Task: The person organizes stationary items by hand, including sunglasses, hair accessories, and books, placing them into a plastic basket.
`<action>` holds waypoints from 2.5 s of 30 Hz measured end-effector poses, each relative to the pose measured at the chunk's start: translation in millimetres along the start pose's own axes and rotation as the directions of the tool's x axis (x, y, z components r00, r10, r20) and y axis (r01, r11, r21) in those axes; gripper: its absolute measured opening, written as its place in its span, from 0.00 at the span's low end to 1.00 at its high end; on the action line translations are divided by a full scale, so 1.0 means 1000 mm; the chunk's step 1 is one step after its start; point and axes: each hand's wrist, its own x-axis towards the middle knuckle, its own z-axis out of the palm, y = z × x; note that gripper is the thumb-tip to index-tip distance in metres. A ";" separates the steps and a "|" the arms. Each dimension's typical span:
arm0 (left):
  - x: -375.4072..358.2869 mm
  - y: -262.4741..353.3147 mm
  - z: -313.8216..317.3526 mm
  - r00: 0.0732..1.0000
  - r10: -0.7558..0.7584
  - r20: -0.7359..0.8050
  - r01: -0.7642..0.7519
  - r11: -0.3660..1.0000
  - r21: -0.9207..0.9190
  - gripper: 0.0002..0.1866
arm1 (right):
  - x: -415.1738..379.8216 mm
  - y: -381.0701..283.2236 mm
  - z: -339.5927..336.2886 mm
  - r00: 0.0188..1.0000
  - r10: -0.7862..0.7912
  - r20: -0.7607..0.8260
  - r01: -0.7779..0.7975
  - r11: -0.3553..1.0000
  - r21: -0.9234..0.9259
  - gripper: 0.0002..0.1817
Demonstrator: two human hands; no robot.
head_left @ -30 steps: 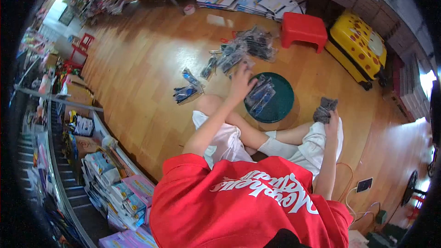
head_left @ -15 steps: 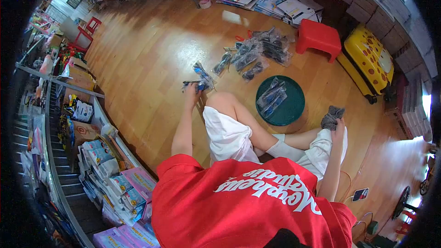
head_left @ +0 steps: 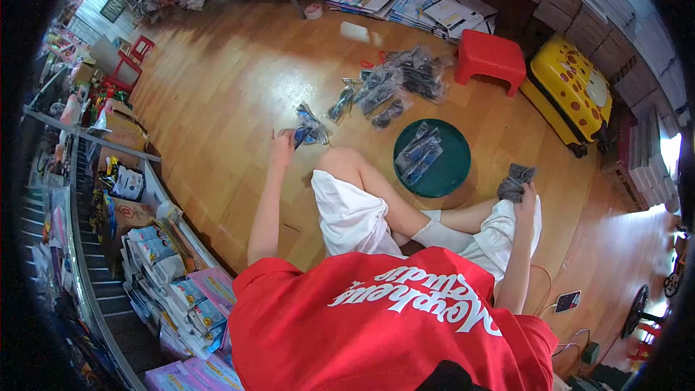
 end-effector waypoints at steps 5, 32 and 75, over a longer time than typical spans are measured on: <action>0.023 0.001 -0.025 0.990 0.131 -0.051 -0.130 0.991 0.024 0.09 | 0.009 0.007 0.008 0.899 0.397 0.184 -0.376 0.485 0.790 0.18; -0.004 0.372 -0.076 0.903 0.156 0.400 0.417 -0.544 -0.728 0.12 | 0.031 -0.333 -0.040 0.921 -0.332 -0.203 0.390 0.792 0.471 0.24; -0.081 0.361 -0.067 0.875 0.149 0.461 0.484 -0.287 -0.827 0.20 | 0.024 -0.345 0.002 0.887 -0.448 -0.113 0.460 0.836 0.299 0.30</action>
